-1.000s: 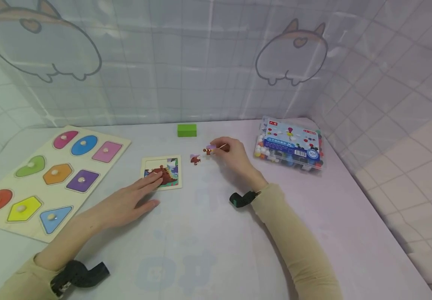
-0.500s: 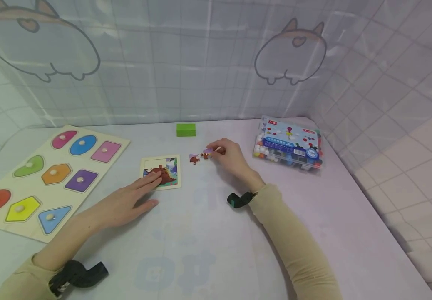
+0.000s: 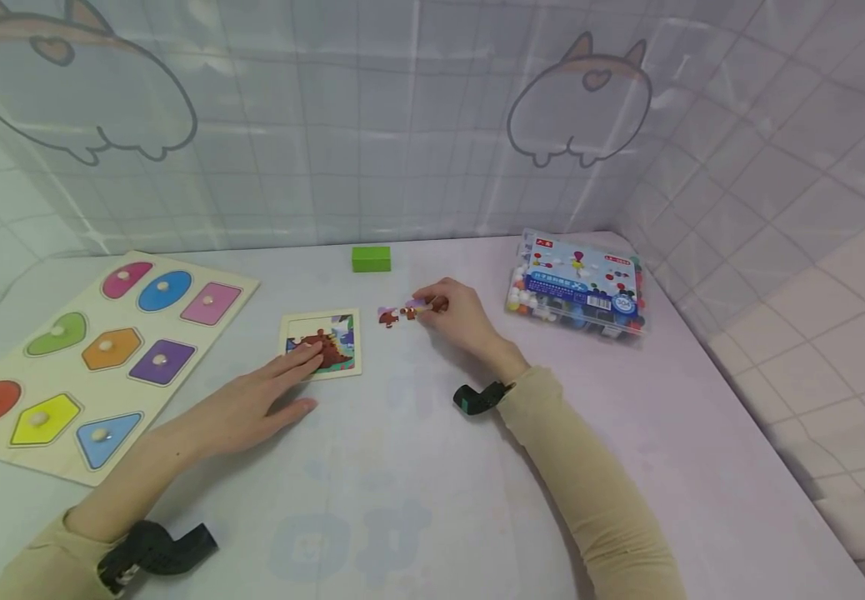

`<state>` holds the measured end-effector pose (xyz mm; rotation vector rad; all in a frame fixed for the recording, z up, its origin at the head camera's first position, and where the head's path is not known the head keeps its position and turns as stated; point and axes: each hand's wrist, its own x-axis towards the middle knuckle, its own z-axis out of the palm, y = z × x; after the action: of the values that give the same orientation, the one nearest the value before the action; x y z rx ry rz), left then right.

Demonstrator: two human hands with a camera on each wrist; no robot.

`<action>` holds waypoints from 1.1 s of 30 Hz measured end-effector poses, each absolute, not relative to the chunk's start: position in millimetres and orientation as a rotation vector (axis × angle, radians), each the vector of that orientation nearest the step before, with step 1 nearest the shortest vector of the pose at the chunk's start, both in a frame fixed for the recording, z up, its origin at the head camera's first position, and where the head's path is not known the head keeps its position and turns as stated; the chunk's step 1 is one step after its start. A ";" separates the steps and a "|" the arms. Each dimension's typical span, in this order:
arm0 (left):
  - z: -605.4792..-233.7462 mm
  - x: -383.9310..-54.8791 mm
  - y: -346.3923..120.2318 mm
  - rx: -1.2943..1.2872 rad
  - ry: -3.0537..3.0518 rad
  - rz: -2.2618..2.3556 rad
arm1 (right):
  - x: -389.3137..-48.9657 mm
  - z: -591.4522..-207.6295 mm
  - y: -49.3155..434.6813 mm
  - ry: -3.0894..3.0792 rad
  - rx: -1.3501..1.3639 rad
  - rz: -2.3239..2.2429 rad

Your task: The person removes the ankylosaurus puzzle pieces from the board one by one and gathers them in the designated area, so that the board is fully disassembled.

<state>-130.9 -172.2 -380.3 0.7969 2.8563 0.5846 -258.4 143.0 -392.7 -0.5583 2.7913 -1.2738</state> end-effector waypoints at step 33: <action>-379.9 -131.4 -171.3 0.795 2.866 0.578 | -260.9 -397.4 142.4 2.812 -0.634 -1.168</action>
<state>-131.4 -171.3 -379.9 0.7946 2.8660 0.5782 -260.9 142.4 -397.4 -0.6345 2.8123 -1.1682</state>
